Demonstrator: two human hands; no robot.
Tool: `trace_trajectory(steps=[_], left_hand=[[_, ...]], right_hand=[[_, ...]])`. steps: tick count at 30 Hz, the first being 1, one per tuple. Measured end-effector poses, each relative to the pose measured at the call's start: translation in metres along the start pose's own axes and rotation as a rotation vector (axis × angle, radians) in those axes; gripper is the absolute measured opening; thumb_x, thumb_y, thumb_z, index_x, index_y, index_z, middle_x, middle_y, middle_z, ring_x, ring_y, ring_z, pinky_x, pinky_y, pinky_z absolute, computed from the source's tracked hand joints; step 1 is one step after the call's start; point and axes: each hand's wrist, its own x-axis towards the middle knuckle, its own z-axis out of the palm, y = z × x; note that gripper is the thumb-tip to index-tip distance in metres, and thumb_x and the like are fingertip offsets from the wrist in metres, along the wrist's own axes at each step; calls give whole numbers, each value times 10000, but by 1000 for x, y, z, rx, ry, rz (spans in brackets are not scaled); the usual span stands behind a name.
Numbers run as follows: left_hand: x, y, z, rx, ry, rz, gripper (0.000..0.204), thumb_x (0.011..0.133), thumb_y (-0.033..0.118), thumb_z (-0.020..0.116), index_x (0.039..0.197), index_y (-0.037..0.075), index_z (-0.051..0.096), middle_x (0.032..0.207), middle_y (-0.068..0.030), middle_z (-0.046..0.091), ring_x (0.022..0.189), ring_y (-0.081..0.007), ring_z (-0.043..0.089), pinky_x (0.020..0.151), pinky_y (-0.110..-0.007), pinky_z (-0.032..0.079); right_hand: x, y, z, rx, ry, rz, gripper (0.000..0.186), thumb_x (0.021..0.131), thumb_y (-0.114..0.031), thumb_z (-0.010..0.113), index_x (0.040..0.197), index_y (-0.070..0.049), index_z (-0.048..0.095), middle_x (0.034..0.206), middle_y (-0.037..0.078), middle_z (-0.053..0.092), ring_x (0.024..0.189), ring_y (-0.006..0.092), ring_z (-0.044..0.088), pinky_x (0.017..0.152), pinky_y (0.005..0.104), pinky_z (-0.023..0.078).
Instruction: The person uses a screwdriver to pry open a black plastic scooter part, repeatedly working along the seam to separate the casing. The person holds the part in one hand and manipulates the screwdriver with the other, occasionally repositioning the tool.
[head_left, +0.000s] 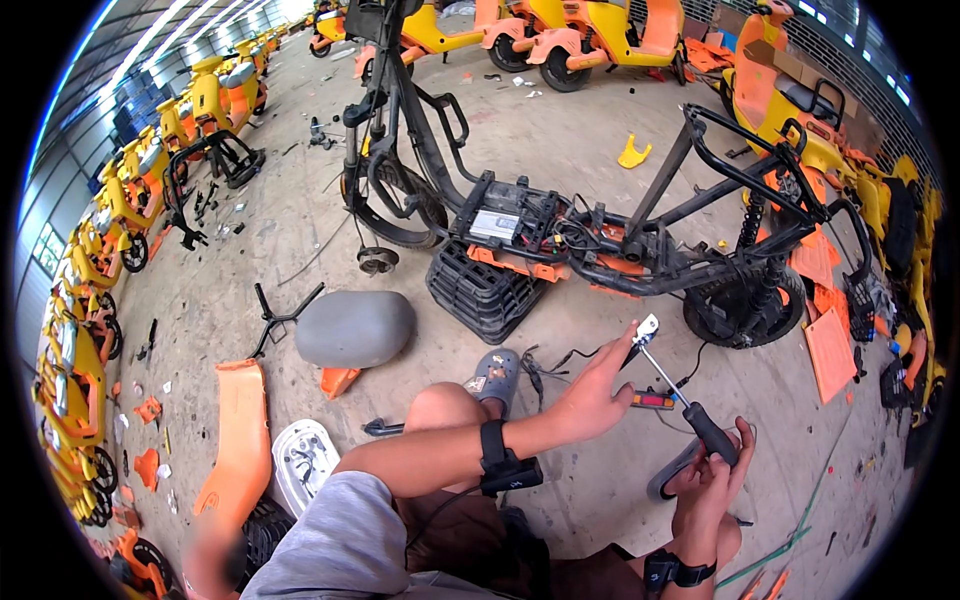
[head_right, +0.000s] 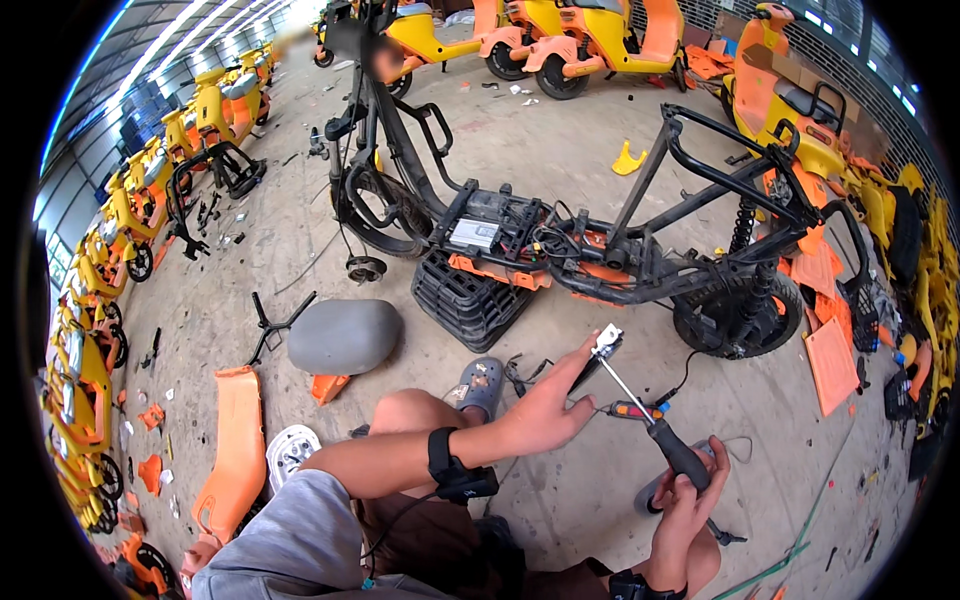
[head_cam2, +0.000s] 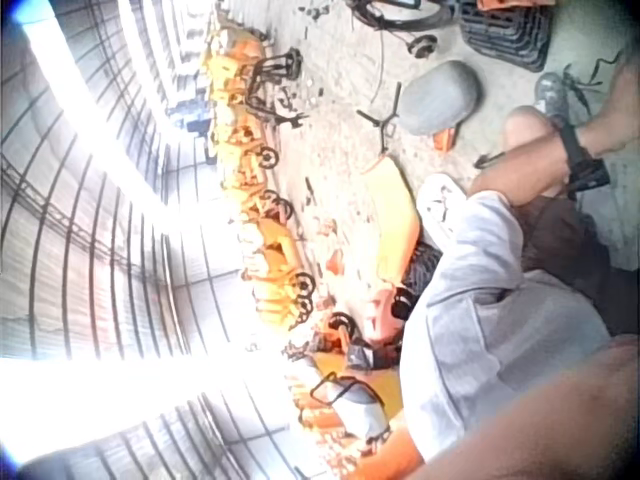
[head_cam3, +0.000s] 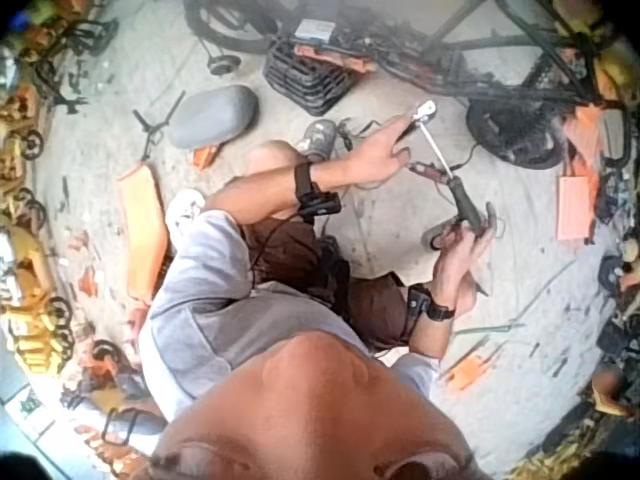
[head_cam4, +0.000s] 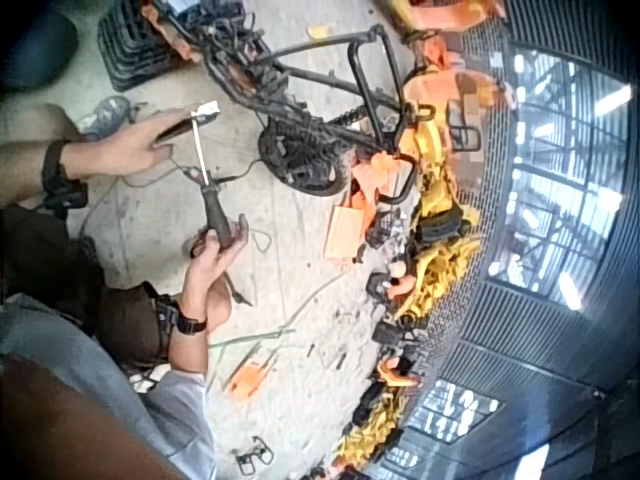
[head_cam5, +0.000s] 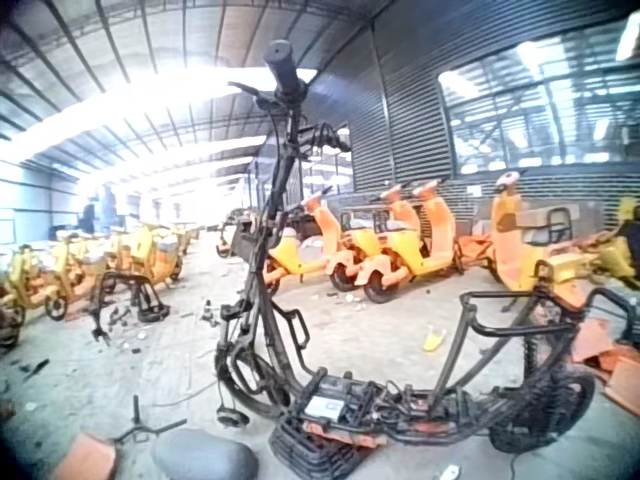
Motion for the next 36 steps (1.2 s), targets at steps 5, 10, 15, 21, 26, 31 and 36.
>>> trace_trajectory(steps=[5, 10, 15, 21, 26, 31, 36], left_hand=[[-1, -1, 1, 4, 7, -26, 766, 897, 26, 548, 1569, 63, 182, 1418, -246, 431, 1306, -372, 457, 1066, -361, 389], [-2, 2, 3, 47, 95, -44, 685, 905, 32, 555, 1532, 55, 282, 1267, -242, 546, 1148, -358, 571, 949, -370, 461], [0, 5, -2, 202, 212, -70, 546, 908, 82, 598, 1432, 52, 448, 1007, -224, 643, 872, -389, 655, 778, -407, 517], [3, 7, -8, 419, 272, 36, 439, 871, 119, 651, 1301, 66, 578, 927, -226, 658, 834, -426, 648, 696, -459, 527], [3, 8, -12, 422, 281, 72, 440, 858, 110, 670, 1285, 39, 594, 921, -253, 667, 826, -430, 658, 691, -443, 535], [3, 11, -11, 490, 213, 43, 456, 856, 101, 661, 1303, 57, 582, 867, -229, 672, 728, -421, 645, 639, -453, 510], [4, 11, -10, 504, 188, 49, 467, 860, 100, 654, 1317, 68, 568, 849, -220, 669, 721, -418, 641, 632, -457, 505]], right_hand=[[-1, -15, -1, 29, 1, 209, 456, 1013, -213, 446, 1442, -88, 350, 921, 90, 576, 554, 104, 489, 455, 223, 378], [-3, -2, 1, -50, -14, -30, 417, 1046, -259, 433, 1426, -97, 376, 856, 73, 574, 553, 88, 482, 467, 207, 357], [-1, -9, -7, -81, -91, 161, 454, 1028, -247, 466, 1433, -73, 359, 977, 95, 578, 560, 93, 487, 480, 213, 376], [-6, 2, 0, -122, -62, -54, 427, 1049, -245, 457, 1438, -98, 360, 800, 53, 577, 541, 77, 471, 482, 209, 358], [-2, -1, -4, -15, -154, 3, 438, 1042, -220, 464, 1440, -80, 345, 793, 38, 564, 546, 86, 473, 508, 219, 365], [-1, -3, -13, -36, -174, 50, 535, 984, -212, 537, 1445, -46, 323, 1042, 98, 544, 628, 118, 528, 532, 232, 392], [-2, -5, -9, -21, -151, -62, 469, 1017, -226, 487, 1430, -61, 339, 952, 94, 556, 607, 111, 508, 533, 237, 407]])
